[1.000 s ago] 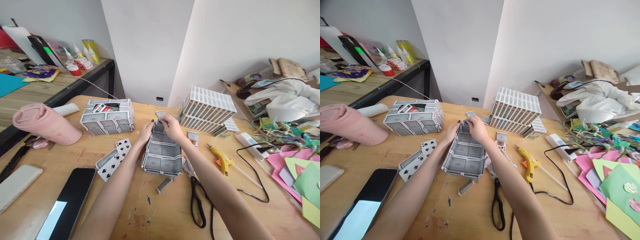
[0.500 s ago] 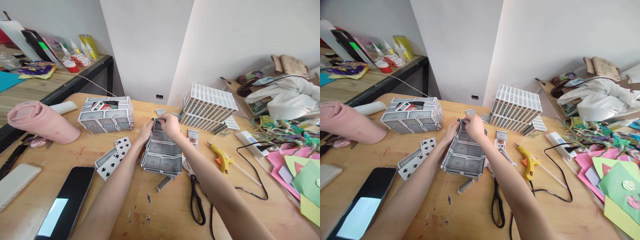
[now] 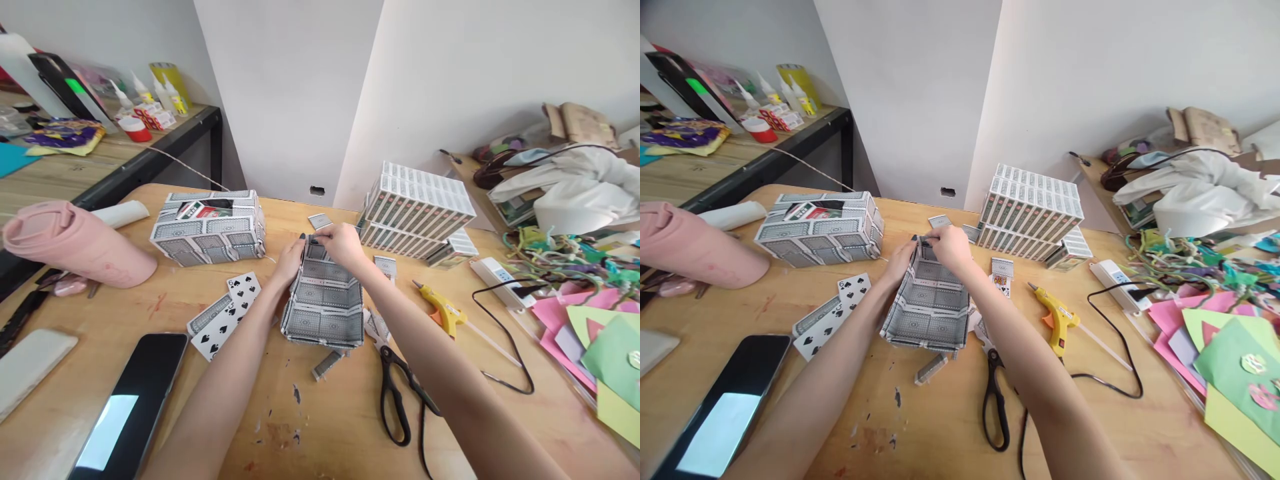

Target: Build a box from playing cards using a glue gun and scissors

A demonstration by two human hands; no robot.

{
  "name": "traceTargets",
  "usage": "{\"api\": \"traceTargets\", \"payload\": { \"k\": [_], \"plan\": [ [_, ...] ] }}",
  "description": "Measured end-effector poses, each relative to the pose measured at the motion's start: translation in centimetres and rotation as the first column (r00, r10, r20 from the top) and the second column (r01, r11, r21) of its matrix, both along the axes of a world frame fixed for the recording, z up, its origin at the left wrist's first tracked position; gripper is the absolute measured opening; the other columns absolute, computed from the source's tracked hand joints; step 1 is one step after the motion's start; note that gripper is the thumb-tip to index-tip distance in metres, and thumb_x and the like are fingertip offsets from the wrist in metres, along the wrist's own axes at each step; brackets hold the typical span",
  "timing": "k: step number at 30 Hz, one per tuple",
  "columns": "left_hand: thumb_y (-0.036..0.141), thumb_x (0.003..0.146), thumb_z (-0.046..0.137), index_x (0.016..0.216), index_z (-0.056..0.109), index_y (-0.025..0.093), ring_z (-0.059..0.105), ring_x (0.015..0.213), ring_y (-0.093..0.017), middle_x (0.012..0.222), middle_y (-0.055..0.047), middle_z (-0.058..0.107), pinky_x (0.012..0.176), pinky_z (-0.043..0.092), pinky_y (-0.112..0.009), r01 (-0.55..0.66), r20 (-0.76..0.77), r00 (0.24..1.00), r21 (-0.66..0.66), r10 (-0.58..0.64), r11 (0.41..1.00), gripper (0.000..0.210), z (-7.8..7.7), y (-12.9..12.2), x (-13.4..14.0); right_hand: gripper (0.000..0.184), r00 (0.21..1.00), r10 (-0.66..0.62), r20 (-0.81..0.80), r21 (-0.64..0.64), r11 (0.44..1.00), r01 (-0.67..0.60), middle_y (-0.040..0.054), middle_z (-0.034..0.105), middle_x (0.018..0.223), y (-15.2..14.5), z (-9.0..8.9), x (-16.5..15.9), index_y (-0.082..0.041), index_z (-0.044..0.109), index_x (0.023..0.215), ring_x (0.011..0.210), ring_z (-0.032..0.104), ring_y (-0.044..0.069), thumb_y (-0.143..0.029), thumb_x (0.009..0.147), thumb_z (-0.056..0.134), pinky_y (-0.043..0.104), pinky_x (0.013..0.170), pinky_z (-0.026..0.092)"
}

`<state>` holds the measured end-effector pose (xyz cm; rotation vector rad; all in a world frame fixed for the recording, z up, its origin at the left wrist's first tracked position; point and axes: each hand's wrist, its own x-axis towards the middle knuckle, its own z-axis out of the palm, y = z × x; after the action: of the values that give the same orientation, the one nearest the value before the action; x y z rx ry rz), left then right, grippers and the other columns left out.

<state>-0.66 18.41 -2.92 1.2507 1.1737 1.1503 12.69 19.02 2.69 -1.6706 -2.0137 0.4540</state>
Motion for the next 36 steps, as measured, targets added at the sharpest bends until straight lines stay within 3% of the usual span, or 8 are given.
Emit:
{"api": "traceTargets", "payload": {
  "k": [3,6,12,21,29,33,36],
  "plan": [
    [0.035,0.081,0.042,0.062,0.057,0.016,0.052,0.067,-0.017,0.063,-0.001,0.059,0.065,0.042,-0.028,0.001,-0.008,1.0,-0.004,-0.001,1.0,0.03,0.2,-0.1,0.0,0.027,0.984,0.166,0.066,-0.035,0.986,-0.164,0.0027,0.071,0.08,0.5,0.9,0.8,-0.02,0.074,0.083,0.08,0.062,0.017,-0.01,0.074,0.051,0.025,0.071,0.043],
    [0.034,0.08,0.043,0.06,0.055,0.016,0.05,0.067,-0.016,0.062,0.0,0.058,0.066,0.041,-0.027,0.002,-0.015,1.0,0.0,-0.002,1.0,0.03,0.4,-0.2,-0.1,0.029,0.966,0.234,0.105,-0.048,0.972,-0.23,0.0042,0.069,0.075,1.1,1.8,1.2,-0.017,0.075,0.082,0.075,0.061,0.016,-0.007,0.072,0.05,0.026,0.069,0.043],
    [0.029,0.081,0.042,0.061,0.057,0.015,0.051,0.069,-0.015,0.064,0.0,0.059,0.067,0.04,-0.025,0.001,-0.017,1.0,0.001,-0.001,1.0,0.028,0.6,-0.2,0.0,0.02,0.976,0.212,0.057,-0.024,0.977,-0.211,0.0035,0.071,0.072,1.5,2.3,1.9,-0.018,0.075,0.075,0.068,0.063,0.016,-0.012,0.069,0.058,0.027,0.067,0.045],
    [0.038,0.08,0.045,0.074,0.064,0.014,0.055,0.074,-0.017,0.07,-0.001,0.064,0.072,0.042,-0.027,0.017,0.033,0.999,-0.023,-0.016,1.0,0.031,0.1,0.0,0.0,0.015,0.986,0.167,-0.009,0.026,0.986,-0.166,0.0,0.072,0.072,1.2,0.5,2.6,-0.021,0.074,0.076,0.067,0.064,0.015,-0.016,0.071,0.061,0.026,0.065,0.046],
    [0.042,0.079,0.049,0.082,0.068,0.011,0.059,0.08,-0.019,0.077,-0.004,0.068,0.075,0.044,-0.029,0.075,0.093,0.993,-0.037,-0.071,0.997,0.036,0.2,0.0,-0.2,0.024,0.978,0.133,0.163,0.166,0.973,-0.16,0.0045,0.069,0.089,0.0,-0.8,1.8,-0.021,0.071,0.082,0.087,0.06,0.019,-0.015,0.081,0.048,0.029,0.075,0.043],
    [0.045,0.077,0.053,0.091,0.068,0.011,0.061,0.084,-0.022,0.083,-0.006,0.07,0.078,0.045,-0.031,0.094,0.178,0.981,-0.075,-0.079,0.993,0.04,0.1,0.0,-0.2,0.03,0.969,0.097,0.227,0.164,0.977,-0.136,0.0063,0.067,0.094,-0.8,-1.3,1.3,-0.022,0.069,0.089,0.09,0.057,0.02,-0.015,0.085,0.041,0.029,0.074,0.041],
    [0.049,0.078,0.052,0.093,0.068,0.011,0.062,0.087,-0.023,0.084,-0.007,0.07,0.081,0.045,-0.033,0.072,0.154,0.986,-0.092,-0.058,0.993,0.044,0.2,-0.2,-0.1,0.03,0.96,0.095,0.262,0.14,0.981,-0.135,0.0066,0.066,0.095,-1.0,-1.3,1.1,-0.022,0.068,0.091,0.09,0.057,0.02,-0.016,0.086,0.039,0.029,0.071,0.04]
  ]
}}
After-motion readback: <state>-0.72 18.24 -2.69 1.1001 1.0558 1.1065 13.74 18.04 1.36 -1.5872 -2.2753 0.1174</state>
